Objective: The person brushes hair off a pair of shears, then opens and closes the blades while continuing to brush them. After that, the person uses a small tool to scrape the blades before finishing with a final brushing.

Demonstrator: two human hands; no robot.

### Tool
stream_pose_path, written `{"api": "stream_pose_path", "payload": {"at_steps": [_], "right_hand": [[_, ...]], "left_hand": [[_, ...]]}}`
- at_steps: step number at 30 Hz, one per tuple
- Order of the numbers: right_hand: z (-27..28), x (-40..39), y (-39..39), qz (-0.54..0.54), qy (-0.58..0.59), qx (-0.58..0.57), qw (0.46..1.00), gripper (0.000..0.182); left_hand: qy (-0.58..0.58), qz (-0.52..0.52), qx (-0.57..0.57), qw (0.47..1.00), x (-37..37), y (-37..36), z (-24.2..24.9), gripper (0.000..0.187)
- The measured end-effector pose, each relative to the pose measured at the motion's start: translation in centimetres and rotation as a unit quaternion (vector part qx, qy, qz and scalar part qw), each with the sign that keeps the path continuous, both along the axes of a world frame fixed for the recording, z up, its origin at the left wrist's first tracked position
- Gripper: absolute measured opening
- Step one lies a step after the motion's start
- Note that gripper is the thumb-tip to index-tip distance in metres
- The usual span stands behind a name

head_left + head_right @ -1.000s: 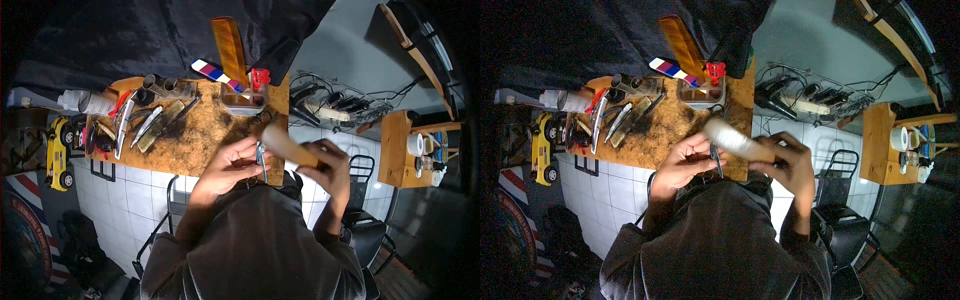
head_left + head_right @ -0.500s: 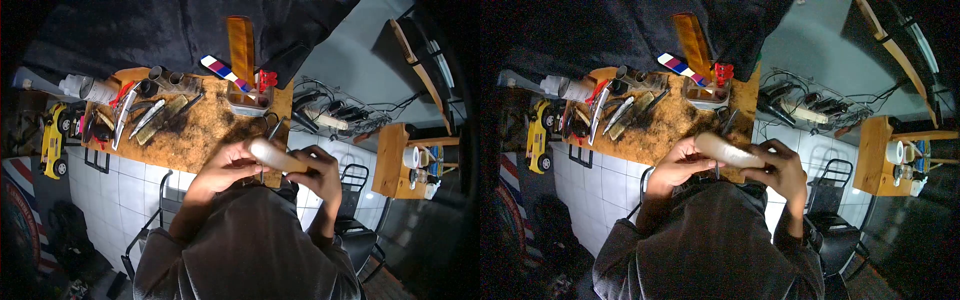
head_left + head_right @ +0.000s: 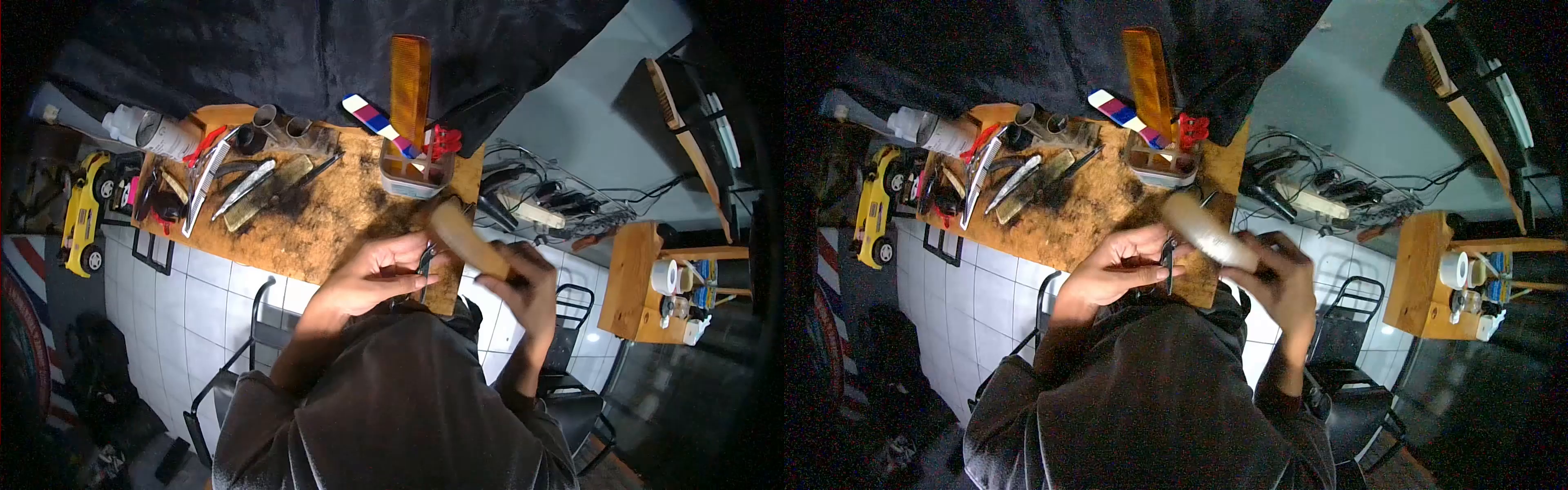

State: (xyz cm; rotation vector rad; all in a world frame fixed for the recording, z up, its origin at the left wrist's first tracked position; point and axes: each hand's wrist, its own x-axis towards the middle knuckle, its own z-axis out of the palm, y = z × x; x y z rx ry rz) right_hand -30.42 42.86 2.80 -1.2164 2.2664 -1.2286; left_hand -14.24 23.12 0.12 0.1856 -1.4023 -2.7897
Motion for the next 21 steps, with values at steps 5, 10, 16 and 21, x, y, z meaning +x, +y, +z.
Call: {"api": "stream_pose_path", "payload": {"at_steps": [5,10,16,21], "right_hand": [[0.4,-0.1,-0.8,-0.158,0.074,-0.039,0.984,0.048],[1.0,0.7,-0.5,-0.017,-0.008,-0.014,1.000,0.046],[1.4,1.1,0.7,0.244,-0.081,0.057,0.965,0.050],[1.8,0.9,-0.3,0.017,-0.032,0.004,0.999,0.048]], "left_hand": [[-0.026,0.006,0.085,0.996,0.2,-0.4,0.3,0.058],[-0.024,0.038,0.228,0.973,0.0,-1.3,0.0,0.077],[0.025,0.047,0.300,0.953,0.1,-2.3,0.6,0.087],[0.105,-0.041,0.419,0.901,0.4,-2.4,-1.7,0.086]]}}
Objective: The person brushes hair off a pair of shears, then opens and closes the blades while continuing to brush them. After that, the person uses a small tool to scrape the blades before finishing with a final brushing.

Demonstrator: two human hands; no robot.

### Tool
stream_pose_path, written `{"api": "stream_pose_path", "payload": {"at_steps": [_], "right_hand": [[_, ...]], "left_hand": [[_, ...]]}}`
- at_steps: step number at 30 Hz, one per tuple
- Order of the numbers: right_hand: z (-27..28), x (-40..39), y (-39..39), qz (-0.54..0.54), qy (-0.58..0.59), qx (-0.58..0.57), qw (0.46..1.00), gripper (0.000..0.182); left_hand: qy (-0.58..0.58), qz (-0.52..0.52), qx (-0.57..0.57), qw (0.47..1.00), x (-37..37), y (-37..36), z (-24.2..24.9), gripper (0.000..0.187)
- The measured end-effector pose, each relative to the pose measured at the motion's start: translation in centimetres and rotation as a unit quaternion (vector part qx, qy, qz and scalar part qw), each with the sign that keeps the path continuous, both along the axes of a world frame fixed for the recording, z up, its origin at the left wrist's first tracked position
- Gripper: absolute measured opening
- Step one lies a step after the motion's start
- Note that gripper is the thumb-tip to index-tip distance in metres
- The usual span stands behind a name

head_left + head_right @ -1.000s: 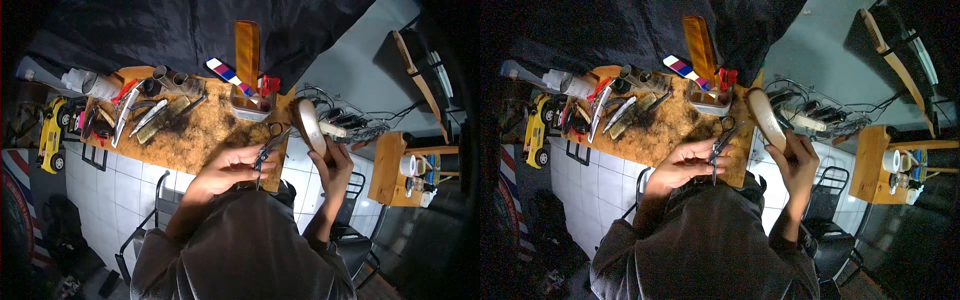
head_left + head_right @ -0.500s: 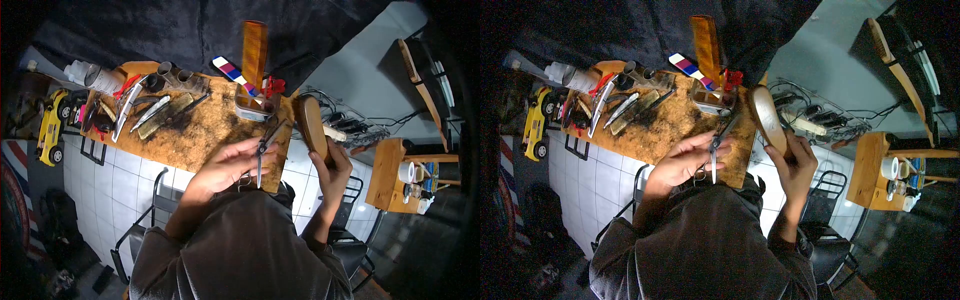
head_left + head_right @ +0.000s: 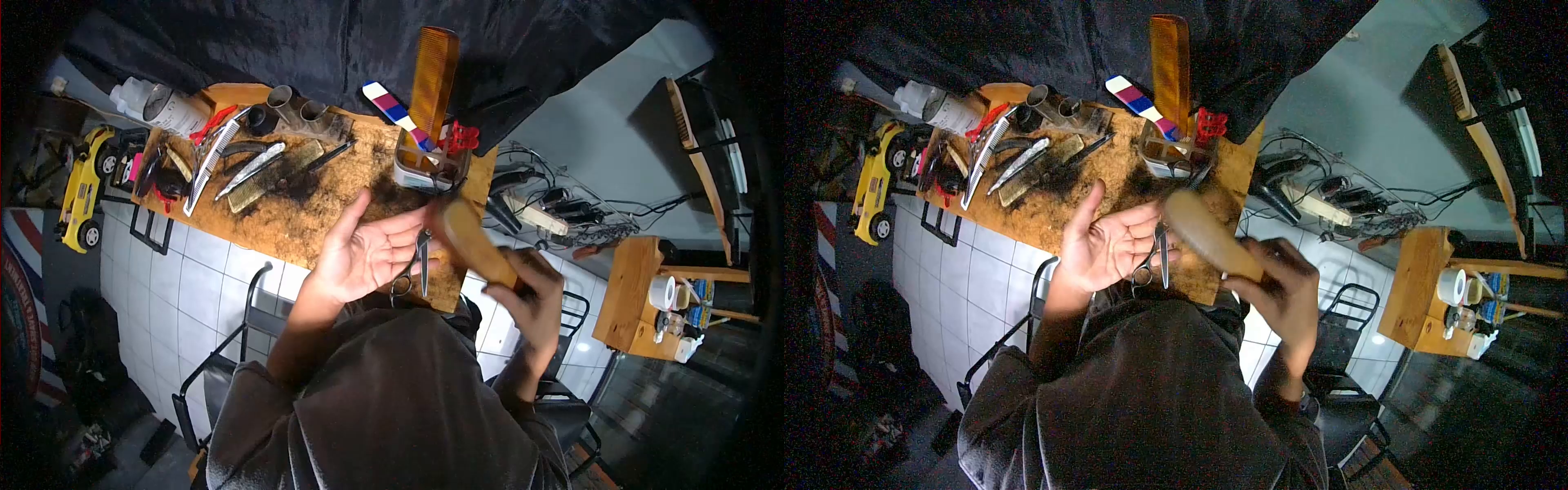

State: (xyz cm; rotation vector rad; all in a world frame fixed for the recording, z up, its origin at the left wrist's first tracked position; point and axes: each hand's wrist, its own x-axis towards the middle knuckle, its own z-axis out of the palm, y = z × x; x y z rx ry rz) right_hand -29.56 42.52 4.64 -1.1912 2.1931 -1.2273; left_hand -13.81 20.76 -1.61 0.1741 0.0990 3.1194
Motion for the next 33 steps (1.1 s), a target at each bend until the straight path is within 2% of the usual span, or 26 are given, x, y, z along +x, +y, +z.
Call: {"api": "stream_pose_path", "payload": {"at_steps": [2,3,4,5,6,7,8,10,12,14,15,18,20,22,24,25,26,28,30,31,33], "right_hand": [[-0.3,0.0,-0.3,-0.006,0.006,0.019,1.000,0.048],[-0.6,-0.3,0.0,0.070,-0.013,0.029,0.997,0.048],[-1.0,-0.6,0.5,0.146,-0.032,0.039,0.988,0.047],[-1.4,-0.2,0.6,0.174,-0.030,0.019,0.984,0.047],[-0.3,0.0,0.5,0.202,-0.035,0.074,0.976,0.048],[0.0,-0.2,0.6,0.221,-0.028,0.074,0.972,0.049],[0.0,-0.4,0.9,0.239,-0.022,0.075,0.968,0.049],[-0.8,-0.7,0.9,0.211,-0.040,-0.023,0.976,0.050],[-0.3,-0.6,0.2,0.109,0.031,-0.025,0.993,0.050],[-0.2,0.5,-1.0,-0.030,0.005,-0.014,0.999,0.048],[-0.3,0.5,-1.0,-0.004,0.005,-0.002,1.000,0.045],[-0.7,0.1,0.0,0.184,-0.077,0.063,0.978,0.042],[-0.7,0.1,0.1,0.288,-0.039,0.061,0.955,0.049],[-1.4,0.0,0.4,0.258,-0.034,0.006,0.965,0.048],[-1.1,-0.1,0.1,0.145,-0.039,0.017,0.989,0.045],[-0.7,0.1,-0.5,0.075,0.004,-0.019,0.997,0.046],[-0.4,0.7,-1.1,-0.018,-0.045,-0.006,0.999,0.047],[-1.3,-0.2,-0.8,0.051,0.017,-0.012,0.999,0.048],[-1.3,-0.2,-0.4,0.180,-0.020,0.013,0.983,0.047],[-1.5,-0.2,-0.1,0.233,-0.041,0.008,0.972,0.048],[-0.9,-0.1,0.1,0.280,-0.052,0.039,0.958,0.049]], "left_hand": [[-0.079,0.013,-0.049,0.996,0.2,0.2,0.6,0.088],[-0.027,0.014,0.035,0.999,-0.3,0.2,0.7,0.090],[-0.072,0.027,-0.030,0.997,-0.3,0.2,1.1,0.091],[-0.118,0.040,-0.094,0.988,-0.3,0.2,1.8,0.091],[-0.164,0.050,-0.157,0.973,-0.4,0.2,2.5,0.092],[-0.153,0.044,-0.118,0.980,-0.1,0.2,2.3,0.091],[-0.162,0.039,-0.140,0.976,-0.1,0.1,2.4,0.090],[-0.181,0.030,-0.183,0.966,-0.1,0.0,2.9,0.089],[-0.071,-0.028,0.069,0.995,-0.1,-0.2,0.9,0.086],[-0.177,0.016,-0.154,0.972,-0.1,0.5,2.1,0.086],[-0.208,0.016,-0.178,0.962,-0.1,0.4,2.2,0.085],[-0.181,0.067,-0.182,0.964,-0.7,0.5,2.9,0.085],[-0.178,0.057,-0.185,0.965,-0.4,-0.1,2.7,0.085],[-0.181,0.053,-0.181,0.965,-0.2,0.0,3.1,0.085],[-0.179,0.049,-0.190,0.964,-0.2,0.1,2.5,0.085],[-0.186,0.036,-0.193,0.963,0.0,0.1,2.2,0.086],[-0.192,0.023,-0.196,0.961,0.1,0.0,2.1,0.086],[-0.184,0.041,-0.170,0.967,-0.3,0.6,2.8,0.087],[-0.174,0.062,-0.140,0.973,-0.6,0.8,3.3,0.088],[-0.148,0.070,-0.215,0.963,-0.6,0.4,2.5,0.088],[-0.160,0.063,-0.195,0.966,-0.4,0.3,2.7,0.087]]}}
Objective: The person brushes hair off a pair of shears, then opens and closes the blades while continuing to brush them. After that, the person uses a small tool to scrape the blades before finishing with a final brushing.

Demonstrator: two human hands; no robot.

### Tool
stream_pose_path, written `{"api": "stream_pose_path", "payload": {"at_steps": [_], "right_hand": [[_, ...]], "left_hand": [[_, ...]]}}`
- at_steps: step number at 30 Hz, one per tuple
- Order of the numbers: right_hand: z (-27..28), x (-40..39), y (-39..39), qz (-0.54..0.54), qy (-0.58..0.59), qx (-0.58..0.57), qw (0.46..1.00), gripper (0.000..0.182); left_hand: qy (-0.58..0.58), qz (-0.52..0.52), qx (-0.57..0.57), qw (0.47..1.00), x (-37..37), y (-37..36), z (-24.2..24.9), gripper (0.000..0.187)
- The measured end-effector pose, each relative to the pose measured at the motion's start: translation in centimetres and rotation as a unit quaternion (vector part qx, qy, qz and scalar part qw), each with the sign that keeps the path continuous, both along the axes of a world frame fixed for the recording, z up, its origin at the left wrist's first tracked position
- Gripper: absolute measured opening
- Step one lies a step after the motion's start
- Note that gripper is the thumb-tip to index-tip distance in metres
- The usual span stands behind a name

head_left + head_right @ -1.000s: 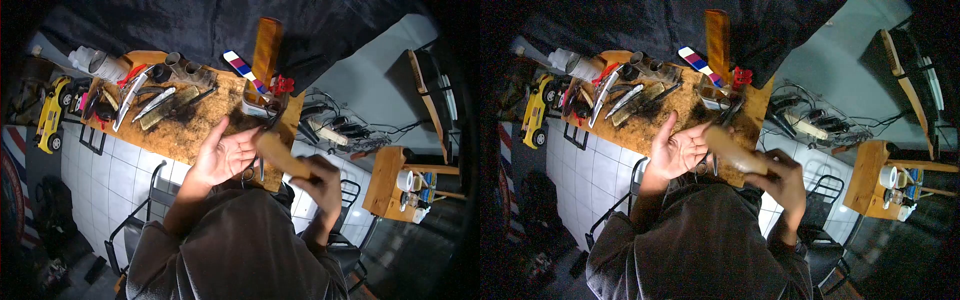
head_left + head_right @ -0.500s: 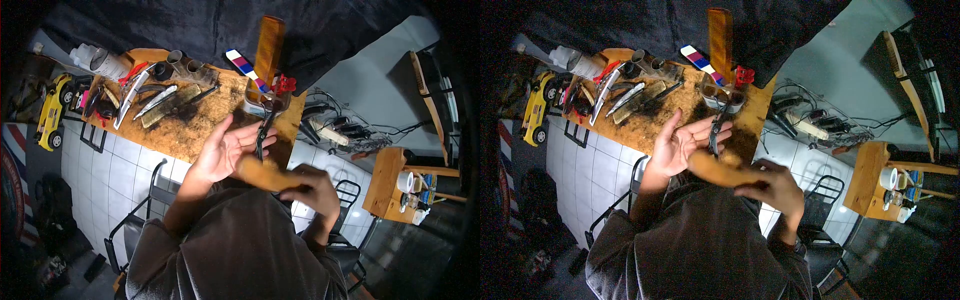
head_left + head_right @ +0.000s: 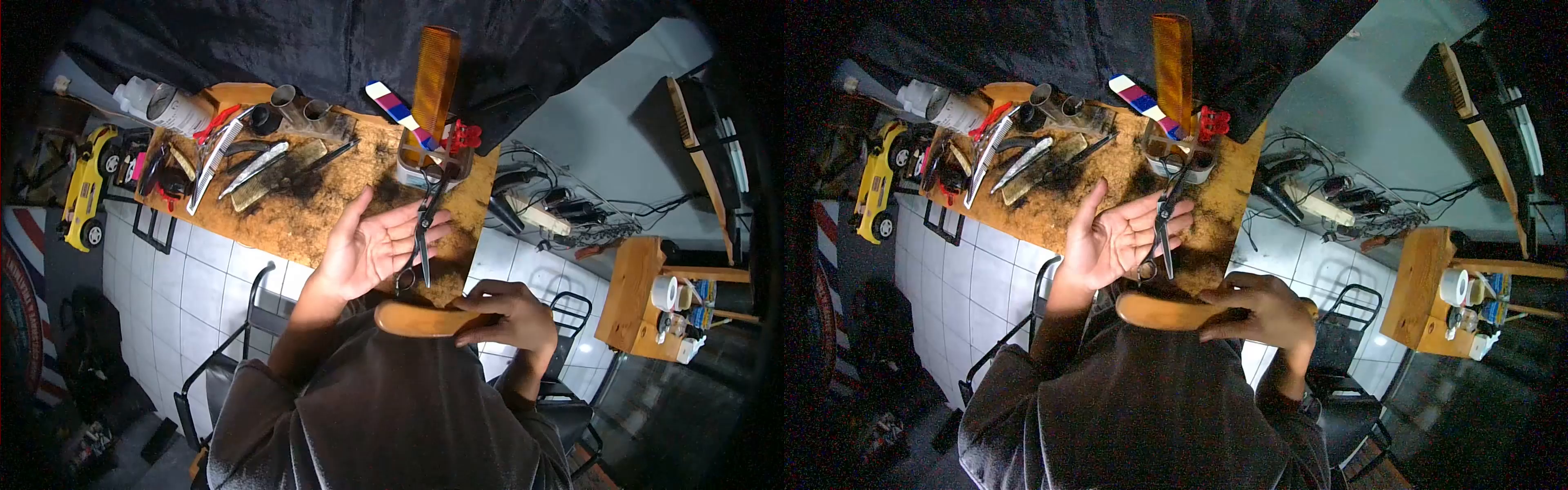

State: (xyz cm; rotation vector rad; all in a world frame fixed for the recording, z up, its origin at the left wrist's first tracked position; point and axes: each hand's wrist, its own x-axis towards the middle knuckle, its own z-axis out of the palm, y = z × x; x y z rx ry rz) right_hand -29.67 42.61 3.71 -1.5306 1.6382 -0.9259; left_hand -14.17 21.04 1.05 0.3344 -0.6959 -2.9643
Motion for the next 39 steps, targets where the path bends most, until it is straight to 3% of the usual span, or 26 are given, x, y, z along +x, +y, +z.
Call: {"api": "stream_pose_path", "payload": {"at_steps": [2,5,6,7,10,13,14,17,18,19,21,22,25,27,29,30,33,36,39], "right_hand": [[-0.2,-0.4,0.2,-0.018,-0.006,-0.018,1.000,0.052],[-0.8,-0.8,-0.2,-0.183,0.018,-0.098,0.978,0.047],[-0.4,-0.3,-0.7,-0.248,0.008,-0.070,0.966,0.047],[-0.1,0.0,-1.1,-0.313,-0.003,-0.042,0.949,0.047],[-0.4,-0.5,-0.4,-0.141,0.023,-0.021,0.989,0.049],[-0.1,-0.3,0.1,-0.020,-0.002,-0.008,1.000,0.050],[0.6,-0.5,0.2,-0.007,0.003,0.051,0.999,0.047],[-0.2,-0.9,0.3,-0.095,0.025,-0.065,0.993,0.049],[-0.4,-0.8,0.0,-0.166,0.062,-0.079,0.981,0.051],[0.6,-0.2,-0.6,-0.246,0.049,-0.046,0.967,0.051],[0.1,-0.4,-0.6,-0.251,0.057,-0.038,0.966,0.049],[-0.2,-0.6,-0.3,-0.183,0.046,-0.029,0.982,0.048],[-0.4,-0.4,0.4,-0.029,0.017,0.027,0.999,0.049],[-0.3,-0.6,0.5,-0.015,0.015,0.011,1.000,0.051],[-0.8,-1.0,0.5,-0.092,0.027,-0.069,0.993,0.052],[-0.4,-0.6,0.2,-0.179,0.029,-0.056,0.982,0.052],[0.0,-0.7,-0.3,-0.227,0.062,-0.022,0.972,0.050],[-0.3,-0.5,-0.1,-0.049,0.023,-0.019,0.998,0.051],[0.9,-0.6,-0.1,0.027,0.026,0.011,0.999,0.051]], "left_hand": [[-0.028,0.009,0.013,0.999,0.0,0.2,0.4,0.086],[0.152,-0.054,0.255,0.953,0.5,0.0,-3.4,0.084],[0.022,-0.025,0.124,0.992,0.7,0.3,-2.2,0.083],[0.037,-0.027,0.138,0.989,0.6,0.3,-2.2,0.084],[0.072,-0.025,0.211,0.974,0.3,0.1,-1.2,0.089],[-0.023,-0.001,0.031,0.999,0.0,0.1,-0.2,0.091],[-0.025,-0.004,0.019,1.000,0.0,0.1,0.1,0.091],[-0.001,-0.013,0.077,0.997,0.0,0.3,0.1,0.091],[0.188,-0.067,0.302,0.932,-0.1,0.3,-0.5,0.090],[0.114,-0.056,0.220,0.967,0.0,0.3,-0.8,0.090],[-0.038,-0.032,0.048,0.998,0.2,0.2,-0.4,0.089],[0.077,-0.021,0.167,0.983,0.2,0.1,-1.1,0.089],[-0.011,0.006,0.016,1.000,-0.1,-0.1,0.4,0.090],[0.015,-0.014,0.039,0.999,0.2,-0.3,0.2,0.088],[0.005,-0.029,0.034,0.999,0.2,-0.4,0.5,0.091],[0.117,-0.052,0.210,0.969,0.1,-0.5,-0.3,0.091],[-0.018,-0.041,0.024,0.999,0.4,-0.2,-0.3,0.090],[-0.021,0.003,0.032,0.999,0.0,-0.1,0.4,0.089],[-0.021,0.002,0.023,1.000,-0.2,0.0,0.4,0.088]]}}
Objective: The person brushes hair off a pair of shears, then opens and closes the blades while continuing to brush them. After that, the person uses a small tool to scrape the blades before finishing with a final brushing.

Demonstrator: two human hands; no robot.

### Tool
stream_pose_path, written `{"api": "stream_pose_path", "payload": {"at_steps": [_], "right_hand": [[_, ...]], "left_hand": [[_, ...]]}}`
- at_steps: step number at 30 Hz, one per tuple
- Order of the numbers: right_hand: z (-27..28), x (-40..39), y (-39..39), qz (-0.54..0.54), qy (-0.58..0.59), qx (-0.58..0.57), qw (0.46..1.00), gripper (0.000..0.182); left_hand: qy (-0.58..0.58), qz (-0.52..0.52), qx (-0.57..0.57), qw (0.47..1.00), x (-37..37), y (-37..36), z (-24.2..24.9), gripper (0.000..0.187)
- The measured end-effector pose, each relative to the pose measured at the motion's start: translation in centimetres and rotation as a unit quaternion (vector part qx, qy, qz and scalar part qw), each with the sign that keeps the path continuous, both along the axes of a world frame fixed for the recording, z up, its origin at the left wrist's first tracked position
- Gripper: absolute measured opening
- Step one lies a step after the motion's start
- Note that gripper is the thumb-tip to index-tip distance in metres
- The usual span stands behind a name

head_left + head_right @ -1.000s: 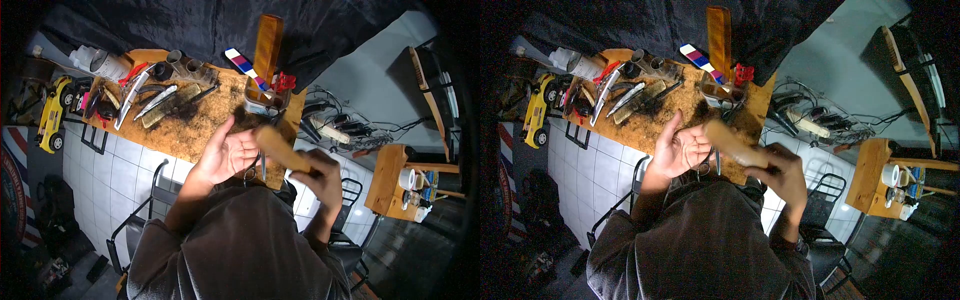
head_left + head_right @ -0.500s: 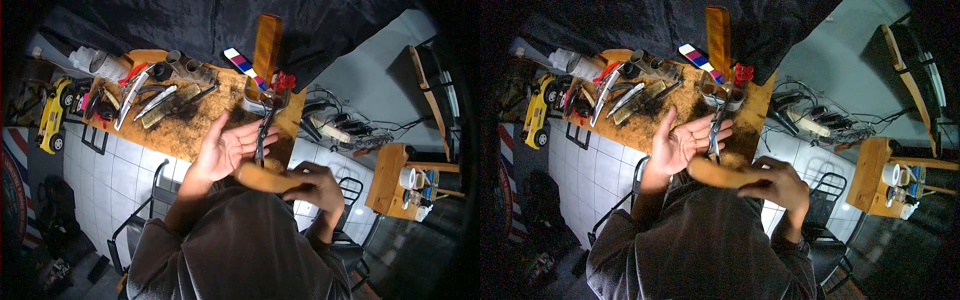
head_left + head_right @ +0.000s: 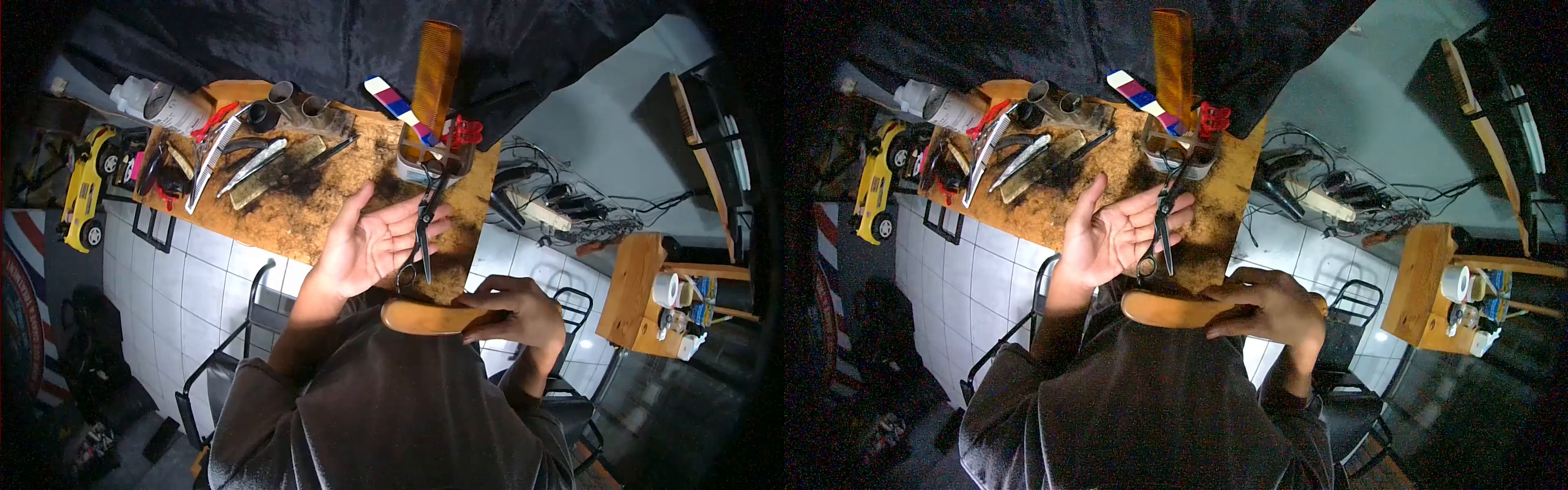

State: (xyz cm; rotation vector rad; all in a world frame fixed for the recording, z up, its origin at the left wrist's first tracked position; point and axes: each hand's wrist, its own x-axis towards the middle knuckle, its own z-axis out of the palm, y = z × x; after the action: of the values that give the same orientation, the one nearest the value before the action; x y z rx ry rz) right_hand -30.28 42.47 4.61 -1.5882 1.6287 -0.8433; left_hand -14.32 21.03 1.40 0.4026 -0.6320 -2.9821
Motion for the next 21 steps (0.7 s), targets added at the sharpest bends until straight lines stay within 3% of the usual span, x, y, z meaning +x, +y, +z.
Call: {"api": "stream_pose_path", "payload": {"at_steps": [2,4,6,12,14,17,21], "right_hand": [[-1.0,-0.4,0.8,-0.070,-0.029,-0.043,0.996,0.049],[-1.1,-0.3,0.4,-0.194,0.039,-0.074,0.978,0.053],[-0.8,0.3,-0.4,-0.296,0.023,-0.056,0.953,0.052],[-0.8,-0.2,0.3,0.016,-0.003,-0.013,1.000,0.055],[-0.6,-0.2,0.6,-0.041,-0.039,-0.008,0.998,0.050],[-1.6,-0.8,0.3,-0.178,0.023,-0.073,0.981,0.047],[-1.5,-1.0,-0.4,-0.362,0.073,-0.104,0.923,0.049]], "left_hand": [[0.008,-0.011,0.001,1.000,0.1,0.1,0.0,0.088],[-0.003,-0.034,0.014,0.999,0.3,0.0,0.0,0.089],[-0.008,-0.044,-0.004,0.999,0.4,0.2,0.0,0.090],[0.017,-0.017,0.005,1.000,-0.1,0.2,0.2,0.086],[0.013,-0.037,-0.023,0.999,-0.1,0.3,0.4,0.085],[-0.072,-0.067,-0.043,0.994,0.2,0.6,-0.7,0.081],[0.024,-0.071,-0.183,0.980,0.4,1.5,-0.6,0.057]]}}
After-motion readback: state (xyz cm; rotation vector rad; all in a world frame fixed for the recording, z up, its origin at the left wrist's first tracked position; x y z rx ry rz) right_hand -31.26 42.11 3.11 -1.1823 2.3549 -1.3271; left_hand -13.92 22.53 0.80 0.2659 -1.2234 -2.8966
